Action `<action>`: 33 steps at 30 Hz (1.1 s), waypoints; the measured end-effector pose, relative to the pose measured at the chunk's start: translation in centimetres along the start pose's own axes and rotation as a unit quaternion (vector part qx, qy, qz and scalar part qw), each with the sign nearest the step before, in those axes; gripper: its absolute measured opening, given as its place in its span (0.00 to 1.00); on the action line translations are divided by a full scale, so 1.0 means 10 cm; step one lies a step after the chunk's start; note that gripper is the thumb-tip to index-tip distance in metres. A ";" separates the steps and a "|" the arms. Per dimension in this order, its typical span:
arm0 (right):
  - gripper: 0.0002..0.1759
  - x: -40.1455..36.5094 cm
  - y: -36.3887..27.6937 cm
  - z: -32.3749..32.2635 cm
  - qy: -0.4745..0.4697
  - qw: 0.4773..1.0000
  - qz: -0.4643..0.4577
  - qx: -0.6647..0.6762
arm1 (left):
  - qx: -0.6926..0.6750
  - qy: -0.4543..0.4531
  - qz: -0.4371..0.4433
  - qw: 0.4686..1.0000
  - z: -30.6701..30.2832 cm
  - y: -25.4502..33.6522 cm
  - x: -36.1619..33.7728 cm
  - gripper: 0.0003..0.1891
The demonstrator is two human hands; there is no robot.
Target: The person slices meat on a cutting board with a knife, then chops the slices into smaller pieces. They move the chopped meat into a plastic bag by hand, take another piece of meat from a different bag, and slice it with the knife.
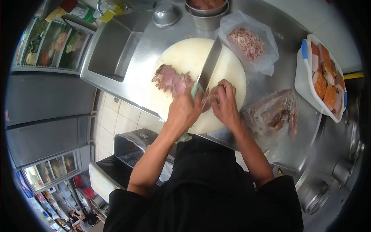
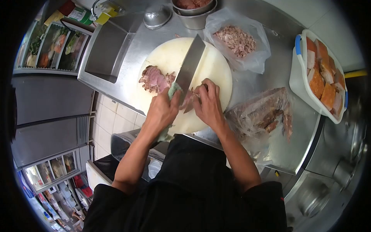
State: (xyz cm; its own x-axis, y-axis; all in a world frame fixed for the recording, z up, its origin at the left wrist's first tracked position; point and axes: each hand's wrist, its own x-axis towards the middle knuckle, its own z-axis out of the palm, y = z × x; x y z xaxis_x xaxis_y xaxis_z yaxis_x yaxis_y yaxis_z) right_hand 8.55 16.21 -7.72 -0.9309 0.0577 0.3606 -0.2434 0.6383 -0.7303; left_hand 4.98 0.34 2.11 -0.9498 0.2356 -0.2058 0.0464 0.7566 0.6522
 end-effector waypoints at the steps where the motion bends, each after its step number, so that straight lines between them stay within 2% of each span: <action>1: 0.13 -0.02 0.01 0.01 -0.001 1.000 0.005 0.000 | 0.009 -0.004 -0.008 1.000 -0.03 -0.03 -0.12 0.18; 5: 0.13 -0.02 0.02 0.05 0.004 1.000 0.013 -0.001 | 0.034 -0.029 -0.036 0.998 -0.01 -0.05 -0.44 0.16; 14: 0.13 0.01 -0.01 0.08 0.027 0.999 0.012 -0.021 | 0.121 -0.043 -0.029 0.991 -0.10 -0.24 -1.15 0.14; 18: 0.13 0.00 0.03 0.10 0.022 0.999 0.005 -0.031 | 0.111 -0.048 -0.033 0.992 0.08 -0.14 -0.74 0.15; 20: 0.13 0.04 0.05 0.10 0.032 0.998 0.001 -0.045 | 0.110 -0.015 0.009 0.994 0.20 -0.15 -0.50 0.16; 25: 0.13 0.06 0.10 0.11 0.010 0.999 -0.006 -0.044 | 0.095 -0.037 -0.005 0.995 0.05 -0.24 -0.83 0.16; 28: 0.13 0.05 0.05 0.13 0.023 0.998 -0.015 -0.055 | 0.099 -0.068 -0.051 0.991 -0.06 -0.28 -1.00 0.15; 31: 0.12 0.07 0.07 0.10 -0.001 0.998 -0.022 -0.053 | 0.102 -0.044 -0.014 0.994 0.13 -0.29 -0.65 0.15; 33: 0.12 0.06 0.09 0.12 -0.001 0.998 -0.024 -0.059 | 0.053 -0.018 0.006 0.998 0.30 -0.30 -0.32 0.16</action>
State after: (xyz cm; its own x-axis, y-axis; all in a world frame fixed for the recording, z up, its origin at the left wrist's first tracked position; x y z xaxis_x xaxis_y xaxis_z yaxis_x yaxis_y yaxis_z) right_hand 7.51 15.88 -8.83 -0.9194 0.0241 0.3927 -0.2538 0.7264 -0.6387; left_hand 8.81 -0.83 -1.39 -0.9373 0.2653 -0.2260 0.0921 0.8140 0.5735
